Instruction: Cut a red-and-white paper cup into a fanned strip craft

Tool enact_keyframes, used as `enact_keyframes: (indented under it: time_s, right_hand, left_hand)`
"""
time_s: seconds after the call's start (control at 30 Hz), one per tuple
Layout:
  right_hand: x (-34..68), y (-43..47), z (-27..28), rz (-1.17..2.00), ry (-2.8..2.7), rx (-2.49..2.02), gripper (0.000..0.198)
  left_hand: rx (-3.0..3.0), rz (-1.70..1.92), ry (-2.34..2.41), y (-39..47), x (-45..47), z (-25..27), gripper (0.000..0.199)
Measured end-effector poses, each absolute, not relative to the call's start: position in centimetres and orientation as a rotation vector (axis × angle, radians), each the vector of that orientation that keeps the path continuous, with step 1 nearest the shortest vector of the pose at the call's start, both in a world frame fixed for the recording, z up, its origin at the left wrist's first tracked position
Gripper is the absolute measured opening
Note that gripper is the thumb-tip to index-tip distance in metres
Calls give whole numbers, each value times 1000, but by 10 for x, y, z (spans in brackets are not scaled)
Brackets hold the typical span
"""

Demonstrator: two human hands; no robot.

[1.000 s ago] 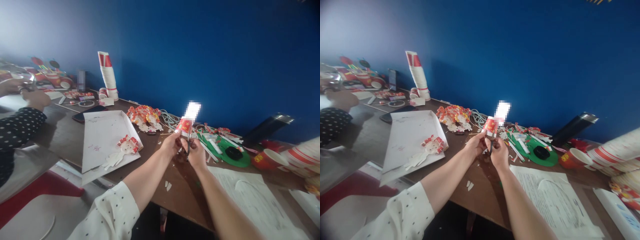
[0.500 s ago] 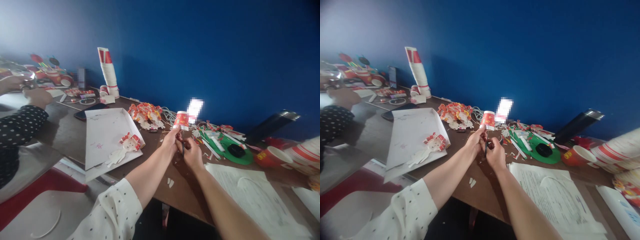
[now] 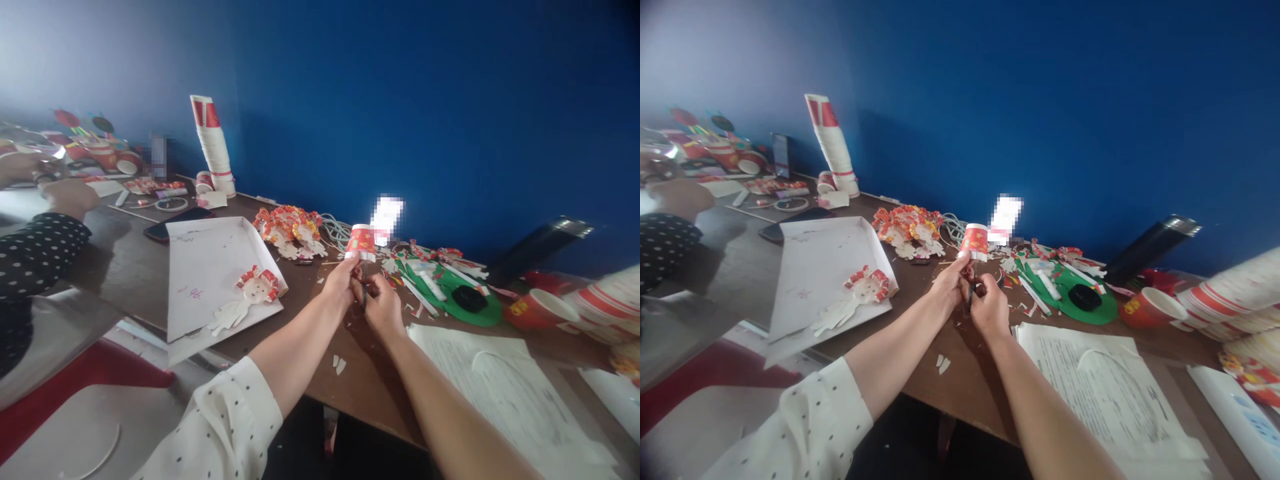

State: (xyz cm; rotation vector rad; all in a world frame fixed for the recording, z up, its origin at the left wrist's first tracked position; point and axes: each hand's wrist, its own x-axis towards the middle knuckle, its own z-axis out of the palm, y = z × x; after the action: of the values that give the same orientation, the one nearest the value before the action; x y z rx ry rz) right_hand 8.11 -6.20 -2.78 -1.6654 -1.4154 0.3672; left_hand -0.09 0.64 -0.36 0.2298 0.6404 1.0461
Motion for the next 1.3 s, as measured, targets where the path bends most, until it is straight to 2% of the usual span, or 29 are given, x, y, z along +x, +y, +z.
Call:
enact_keyframes:
  time_s: [0.27,0.77,1.3]
  right_hand:
    - [82,-62,-28,356,-1410,-1655,41]
    - [80,-62,-25,330,-1430,-1674,30]
    - [78,-61,-15,293,-1330,-1661,39]
  left_hand:
    - [251,1031,658,3,-3,1,27]
    - [225,1030,672,4,-4,4,29]
    - [227,934,575,-5,1,0,29]
